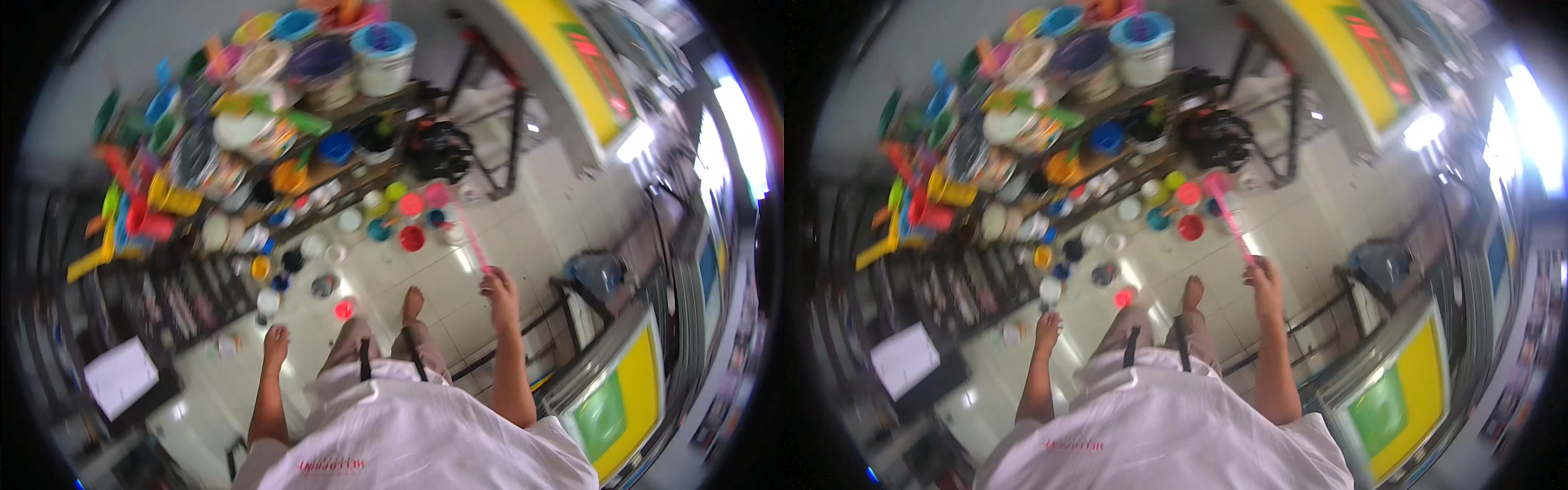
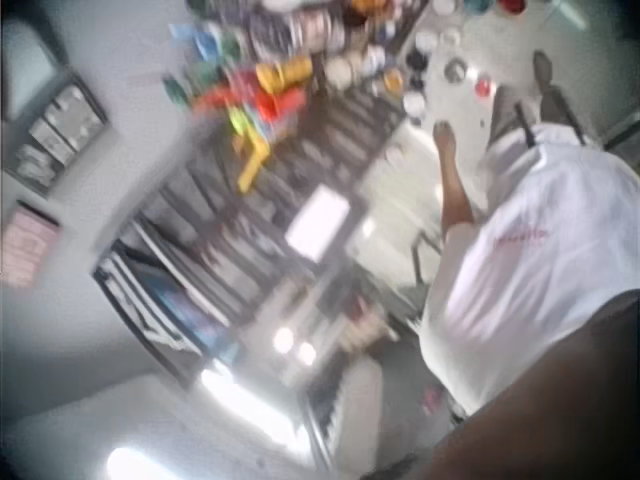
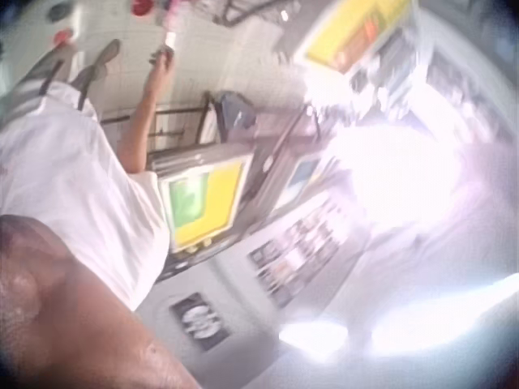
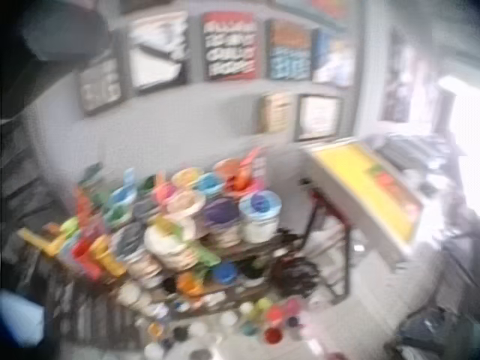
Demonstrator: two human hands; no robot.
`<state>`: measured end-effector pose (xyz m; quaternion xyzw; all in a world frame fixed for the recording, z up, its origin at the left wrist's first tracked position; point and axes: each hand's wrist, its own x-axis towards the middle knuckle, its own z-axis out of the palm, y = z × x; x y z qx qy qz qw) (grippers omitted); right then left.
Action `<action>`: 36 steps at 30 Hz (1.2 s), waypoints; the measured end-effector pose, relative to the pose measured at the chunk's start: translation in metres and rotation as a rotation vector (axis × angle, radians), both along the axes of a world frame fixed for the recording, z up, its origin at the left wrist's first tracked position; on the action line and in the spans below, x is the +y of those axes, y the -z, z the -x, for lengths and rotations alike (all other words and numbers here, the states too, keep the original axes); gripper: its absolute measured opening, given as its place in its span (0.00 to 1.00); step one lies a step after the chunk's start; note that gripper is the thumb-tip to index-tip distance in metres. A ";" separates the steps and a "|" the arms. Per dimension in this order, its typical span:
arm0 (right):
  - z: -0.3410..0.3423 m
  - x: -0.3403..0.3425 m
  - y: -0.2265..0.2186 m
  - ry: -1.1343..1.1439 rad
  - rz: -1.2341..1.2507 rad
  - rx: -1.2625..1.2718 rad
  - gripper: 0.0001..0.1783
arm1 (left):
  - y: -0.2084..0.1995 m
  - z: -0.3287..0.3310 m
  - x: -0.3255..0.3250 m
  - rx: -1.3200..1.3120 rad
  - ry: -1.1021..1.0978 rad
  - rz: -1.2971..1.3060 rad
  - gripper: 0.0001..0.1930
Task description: The person applies ink to a printing screen using a spatula, moves the screen frame between stations, cleans their hands with a cloth, and stirs ink in containers.
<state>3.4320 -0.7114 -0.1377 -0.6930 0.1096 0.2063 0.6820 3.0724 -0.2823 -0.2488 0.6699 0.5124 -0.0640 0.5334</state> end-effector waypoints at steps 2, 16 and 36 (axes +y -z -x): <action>0.022 0.018 -0.003 0.026 -0.034 0.004 0.15 | 0.017 -0.021 0.030 -0.022 0.137 -0.016 0.12; 0.248 0.106 0.113 0.540 -0.189 0.055 0.16 | 0.200 0.047 0.092 -0.073 0.726 0.067 0.12; 0.433 0.063 0.480 0.586 -0.083 -0.010 0.18 | 0.667 0.063 -0.086 -0.309 0.495 -0.269 0.41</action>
